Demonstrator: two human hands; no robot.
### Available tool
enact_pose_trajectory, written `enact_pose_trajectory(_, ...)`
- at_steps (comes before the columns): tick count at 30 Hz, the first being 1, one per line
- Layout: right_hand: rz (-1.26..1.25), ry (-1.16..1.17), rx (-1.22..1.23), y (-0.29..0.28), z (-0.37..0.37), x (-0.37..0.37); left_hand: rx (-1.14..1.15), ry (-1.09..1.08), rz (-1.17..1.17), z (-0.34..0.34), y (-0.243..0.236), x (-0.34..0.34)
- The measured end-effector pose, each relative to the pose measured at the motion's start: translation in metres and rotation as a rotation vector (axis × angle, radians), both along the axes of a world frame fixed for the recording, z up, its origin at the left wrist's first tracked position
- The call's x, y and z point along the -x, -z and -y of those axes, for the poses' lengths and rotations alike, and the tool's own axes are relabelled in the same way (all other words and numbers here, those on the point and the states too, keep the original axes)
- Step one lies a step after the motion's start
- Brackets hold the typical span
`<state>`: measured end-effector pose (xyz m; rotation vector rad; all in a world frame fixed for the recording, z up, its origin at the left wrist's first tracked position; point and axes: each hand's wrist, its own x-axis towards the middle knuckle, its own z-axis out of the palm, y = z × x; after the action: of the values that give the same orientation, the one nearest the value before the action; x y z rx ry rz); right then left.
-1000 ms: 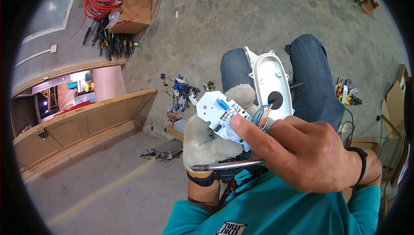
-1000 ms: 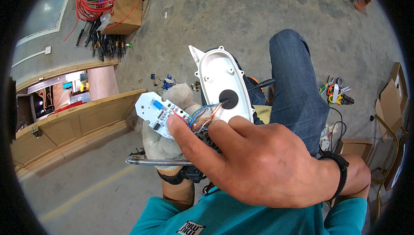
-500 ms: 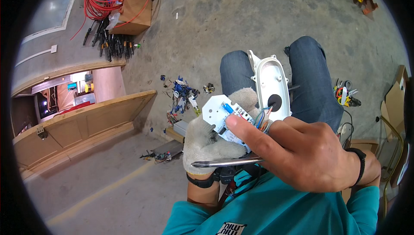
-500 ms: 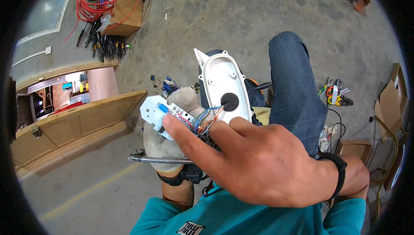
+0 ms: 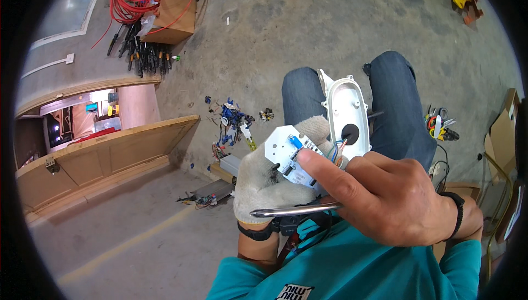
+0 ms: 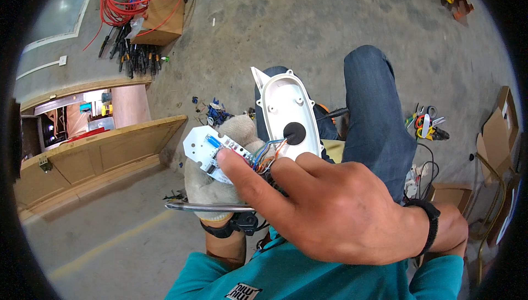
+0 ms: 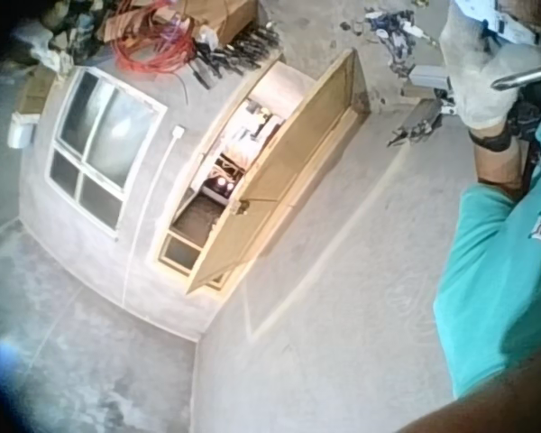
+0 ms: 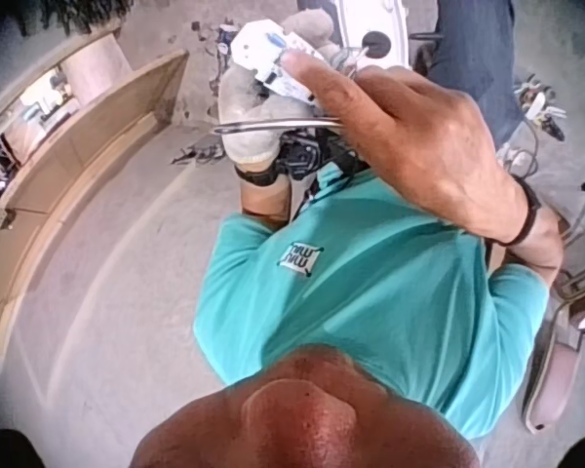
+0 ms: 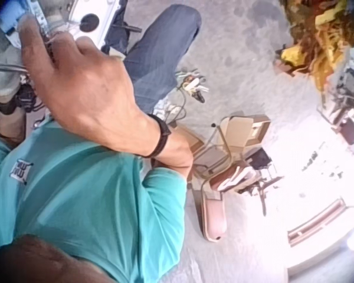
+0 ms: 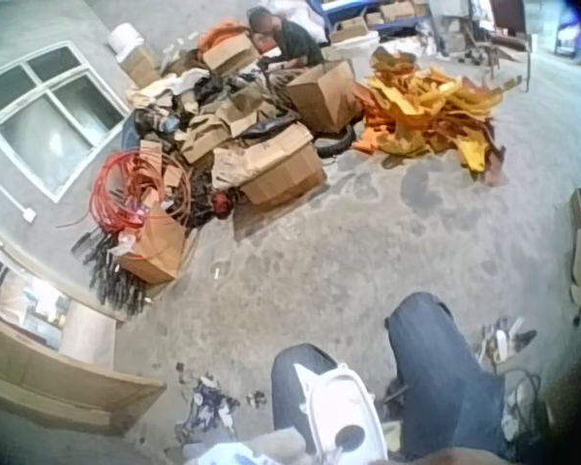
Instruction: Repairing a small electronic circuit board using a screwdriver.
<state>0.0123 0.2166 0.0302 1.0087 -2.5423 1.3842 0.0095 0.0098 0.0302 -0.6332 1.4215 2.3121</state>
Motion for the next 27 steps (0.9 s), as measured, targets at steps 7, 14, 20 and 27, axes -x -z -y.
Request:
enact_pose_trajectory(7, 0.021, 0.007, -0.002, -0.001, -0.001, 0.000, 0.003, 0.148, -0.154, 0.002, 0.001, 0.002)
enact_pose_trajectory(14, 0.005, 0.002, 0.004, -0.002, -0.004, 0.002, 0.101, 0.145, -0.122, -0.001, -0.005, -0.001)
enact_pose_trajectory(20, -0.005, -0.008, 0.007, -0.001, -0.006, 0.001, 0.156, 0.212, -0.143, 0.009, 0.000, 0.001)
enact_pose_trajectory(27, -0.079, -0.035, 0.010, 0.004, -0.006, -0.001, 0.173, 0.251, -0.222, 0.015, 0.013, -0.004)
